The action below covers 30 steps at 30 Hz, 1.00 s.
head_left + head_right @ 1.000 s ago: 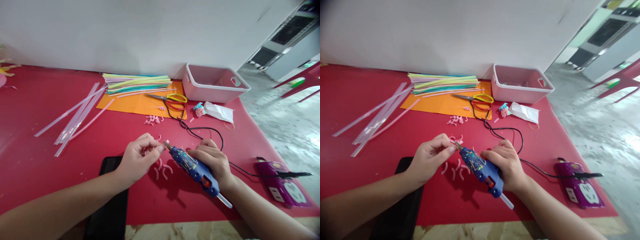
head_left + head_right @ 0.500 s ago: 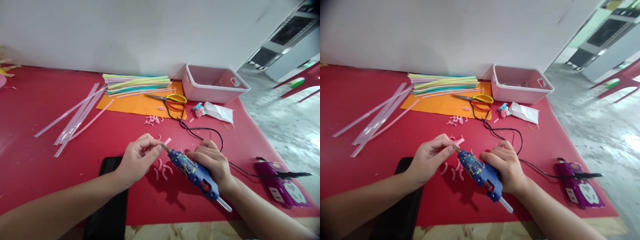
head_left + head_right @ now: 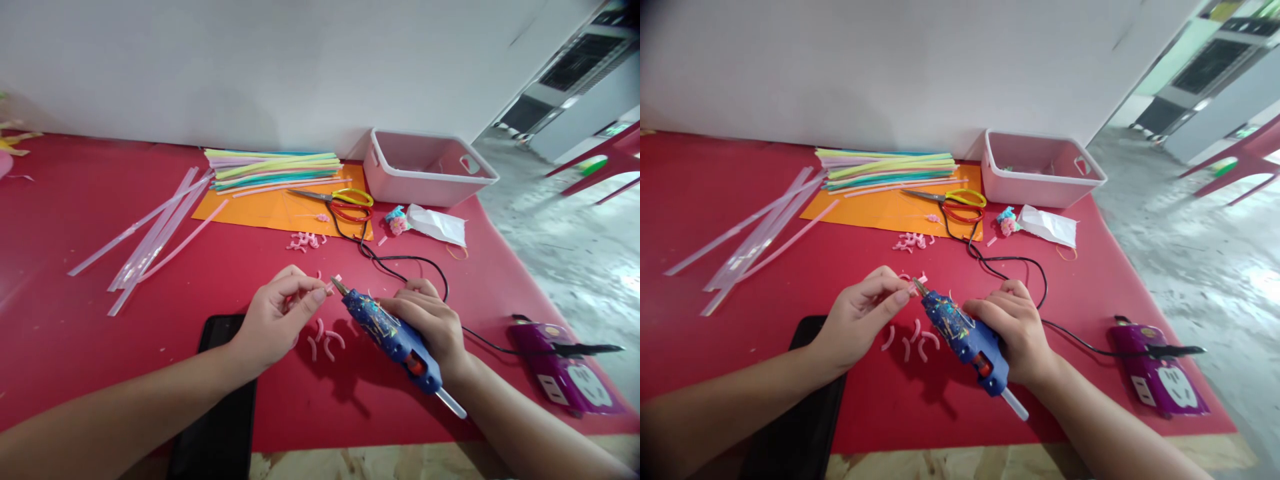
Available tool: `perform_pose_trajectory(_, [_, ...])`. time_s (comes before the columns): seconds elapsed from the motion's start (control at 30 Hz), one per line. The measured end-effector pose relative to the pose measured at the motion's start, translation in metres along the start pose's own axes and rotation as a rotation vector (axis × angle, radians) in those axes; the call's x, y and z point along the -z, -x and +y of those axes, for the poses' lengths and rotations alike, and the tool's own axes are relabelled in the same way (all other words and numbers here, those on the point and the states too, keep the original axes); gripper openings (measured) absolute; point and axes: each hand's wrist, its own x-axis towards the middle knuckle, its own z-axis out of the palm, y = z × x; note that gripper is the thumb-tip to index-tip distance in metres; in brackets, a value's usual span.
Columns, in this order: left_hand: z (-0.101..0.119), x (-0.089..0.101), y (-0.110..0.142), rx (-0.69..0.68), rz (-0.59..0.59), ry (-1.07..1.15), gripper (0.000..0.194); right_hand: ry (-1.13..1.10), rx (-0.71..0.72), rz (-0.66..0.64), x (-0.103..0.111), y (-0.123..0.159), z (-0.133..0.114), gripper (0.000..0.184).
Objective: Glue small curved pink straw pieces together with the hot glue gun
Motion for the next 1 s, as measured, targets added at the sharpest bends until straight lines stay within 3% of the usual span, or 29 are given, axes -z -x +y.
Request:
perform_pose_trajectory(0.33, [-0.0032,0.0008,-0.0001,-0.034,-0.010,-0.004,0.015,0.024,-0.022,-0.005,0.0009,0.0009,0.0014,0.015])
perform_pose_trajectory(0.6, [-0.0012,0.0004,0.0007,-0.060,-0.003,0.008,0.015,0.026,-0.021,0.008,-0.0004,0.0023,0.0029,0.026])
perform_pose_trajectory(1.0, [0.0014,0.0003,0.0000,-0.026,0.009,0.043,0.024,0.032,-0.087,0.037,-0.0055,0.0041,0.0034,0.010])
